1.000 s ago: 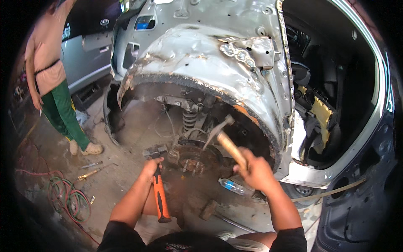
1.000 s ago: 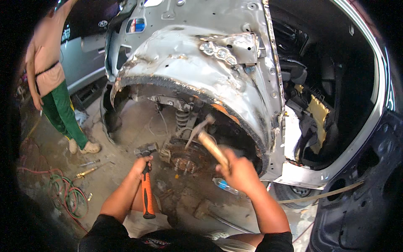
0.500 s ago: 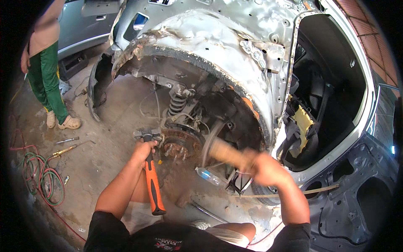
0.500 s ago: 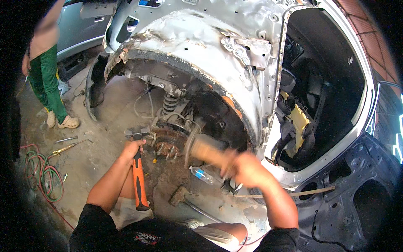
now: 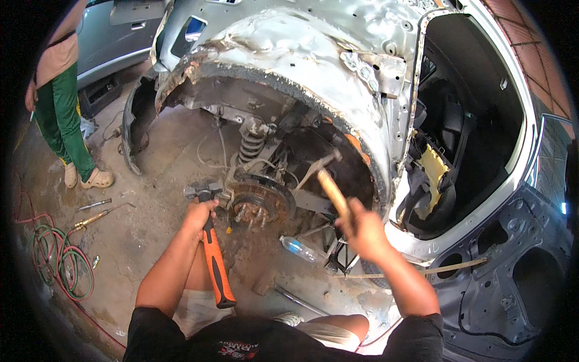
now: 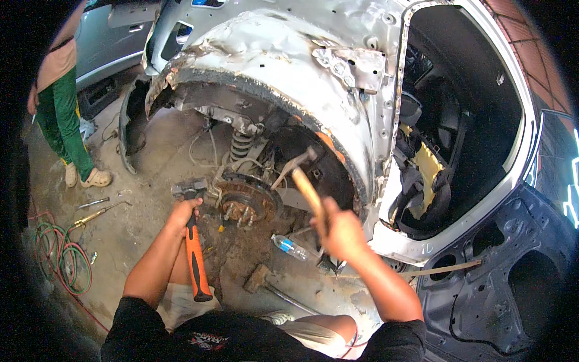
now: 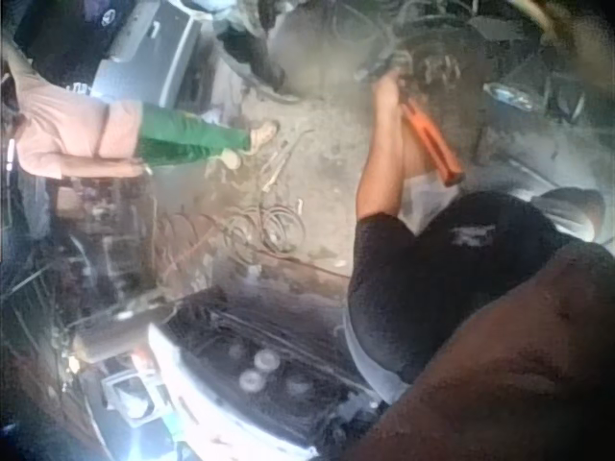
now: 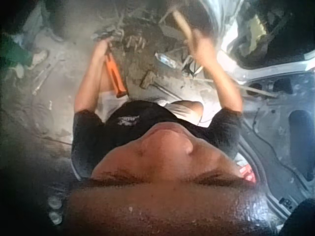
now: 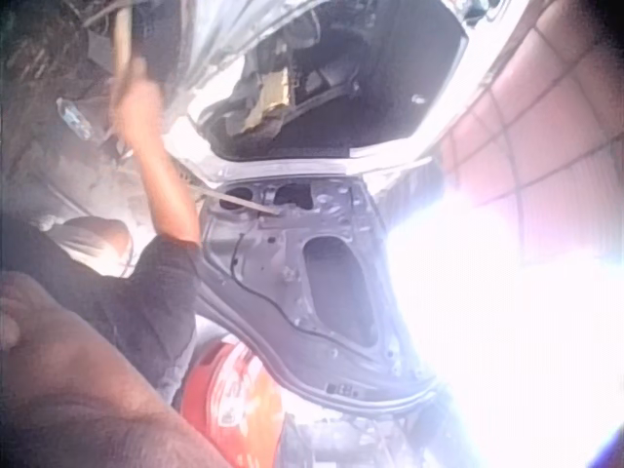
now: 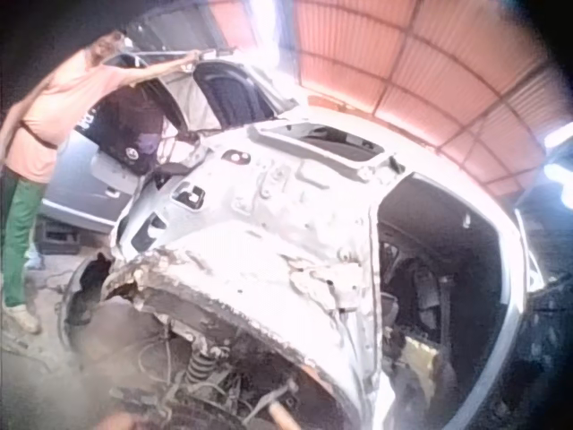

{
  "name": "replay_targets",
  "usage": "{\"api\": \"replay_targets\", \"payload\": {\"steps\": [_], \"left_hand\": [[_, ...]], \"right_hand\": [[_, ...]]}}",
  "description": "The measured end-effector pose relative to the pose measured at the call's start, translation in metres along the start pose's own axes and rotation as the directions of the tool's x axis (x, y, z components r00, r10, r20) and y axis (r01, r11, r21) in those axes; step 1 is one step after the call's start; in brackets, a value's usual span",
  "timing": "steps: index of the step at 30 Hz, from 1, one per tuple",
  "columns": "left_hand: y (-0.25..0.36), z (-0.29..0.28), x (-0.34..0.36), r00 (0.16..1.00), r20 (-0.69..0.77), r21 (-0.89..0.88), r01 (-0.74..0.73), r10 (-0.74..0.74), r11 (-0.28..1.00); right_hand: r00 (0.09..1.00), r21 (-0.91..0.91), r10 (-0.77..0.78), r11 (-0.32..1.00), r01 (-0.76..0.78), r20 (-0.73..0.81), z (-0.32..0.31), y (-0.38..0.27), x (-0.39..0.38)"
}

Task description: The person uses a hammer and a body file to smooth out dents and deformations on the car's front fender and wheel well area. They repeatedly strike the file against the metal surface to flatten the panel.

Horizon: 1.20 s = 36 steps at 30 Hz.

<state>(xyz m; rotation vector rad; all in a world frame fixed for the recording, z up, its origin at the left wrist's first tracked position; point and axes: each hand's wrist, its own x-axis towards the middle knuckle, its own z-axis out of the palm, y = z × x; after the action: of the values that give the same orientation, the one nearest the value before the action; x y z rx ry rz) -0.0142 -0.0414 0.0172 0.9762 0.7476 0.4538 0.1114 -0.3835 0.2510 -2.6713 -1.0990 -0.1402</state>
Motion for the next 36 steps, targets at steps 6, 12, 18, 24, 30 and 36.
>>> {"api": "replay_targets", "payload": {"steps": [6,12,18,24,30,36], "left_hand": [[0.005,0.0,0.005,1.0,0.001,-0.01,-0.012,0.012,1.0],[-0.01,0.001,0.016,1.0,0.011,0.0,0.004,-0.004,1.0],[-0.006,0.002,0.014,1.0,0.009,0.011,0.028,-0.028,1.0],[-0.008,-0.001,0.015,0.999,0.005,0.006,-0.033,0.033,0.999],[0.0,0.006,0.004,1.0,-0.009,0.043,-0.003,0.004,0.999],[0.001,0.013,0.0,0.997,0.046,0.117,-0.061,0.056,0.991]], "right_hand": [[0.903,-0.135,-0.183,0.958,0.252,0.389,-0.017,-0.007,-0.021],[0.988,-0.024,-0.132,0.991,0.135,0.077,0.0,-0.003,-0.023],[0.994,0.159,-0.095,0.982,0.101,-0.045,-0.001,0.038,-0.037],[0.966,-0.043,-0.114,0.991,0.127,0.232,0.012,0.01,-0.044],[0.998,0.146,-0.044,0.988,0.05,-0.046,0.001,0.021,-0.021],[0.934,0.022,-0.158,0.987,0.159,0.319,0.016,0.02,-0.05]]}}
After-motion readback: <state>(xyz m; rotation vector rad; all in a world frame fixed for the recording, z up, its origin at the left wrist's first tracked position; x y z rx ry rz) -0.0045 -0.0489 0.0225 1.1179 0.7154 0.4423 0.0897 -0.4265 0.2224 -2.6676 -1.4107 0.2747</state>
